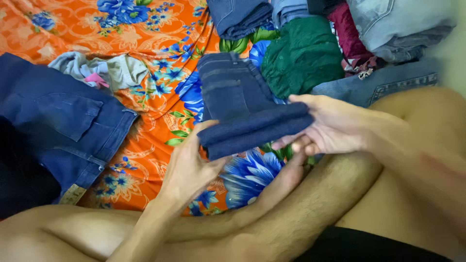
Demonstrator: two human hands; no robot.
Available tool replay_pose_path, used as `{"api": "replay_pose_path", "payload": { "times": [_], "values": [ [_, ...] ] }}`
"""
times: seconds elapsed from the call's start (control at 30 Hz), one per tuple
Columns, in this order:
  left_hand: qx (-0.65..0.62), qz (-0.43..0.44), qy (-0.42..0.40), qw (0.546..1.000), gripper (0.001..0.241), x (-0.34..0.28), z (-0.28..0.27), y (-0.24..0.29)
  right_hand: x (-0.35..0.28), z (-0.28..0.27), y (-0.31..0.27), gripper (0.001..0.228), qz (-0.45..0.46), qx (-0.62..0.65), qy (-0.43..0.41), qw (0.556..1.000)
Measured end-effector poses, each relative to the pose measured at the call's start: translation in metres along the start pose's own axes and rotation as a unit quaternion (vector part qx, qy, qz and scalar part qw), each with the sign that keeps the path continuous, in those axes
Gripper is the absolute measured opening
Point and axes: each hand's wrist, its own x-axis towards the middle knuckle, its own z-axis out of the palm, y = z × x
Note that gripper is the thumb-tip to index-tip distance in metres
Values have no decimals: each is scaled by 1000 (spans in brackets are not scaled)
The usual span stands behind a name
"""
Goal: The person folds several pairs of jeans by hand on a bed by smoothing the fabric, folding them in half, and folding them into rectangular stacks.
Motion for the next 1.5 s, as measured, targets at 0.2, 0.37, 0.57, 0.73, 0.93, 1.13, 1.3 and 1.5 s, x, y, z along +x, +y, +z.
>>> {"api": "replay_pose_path", "payload": {
  "times": [0.2,0.37,0.57,0.73,0.93,1.13,1.3,1.5],
  "values": [
    [-90,-110,-15,990,36,-7,15,-27,5,-4,11,78,-98,-223,137,960],
    [-195,-189,-26,962,24,-5,3,-1,36,-42,20,104,-153,-349,143,913],
    [-197,-265,-19,944,33,-4,-15,11,15,36,10,76,-174,-305,73,933],
    [-223,-243,31,944,40,14,-19,31,12,51,11,85,-214,-104,169,956],
    [-154,-253,-70,952,90,17,3,22,21,33,16,56,-259,-61,161,950],
    [18,-180,-151,972,74,13,-4,-16,19,40,18,56,-274,-27,155,949],
    [186,-19,-199,962,66,18,1,-41,20,28,16,54,-267,-29,152,951],
    [11,-76,2,997,37,61,-5,-61,0,40,21,64,-250,-118,187,943]
  ]
}}
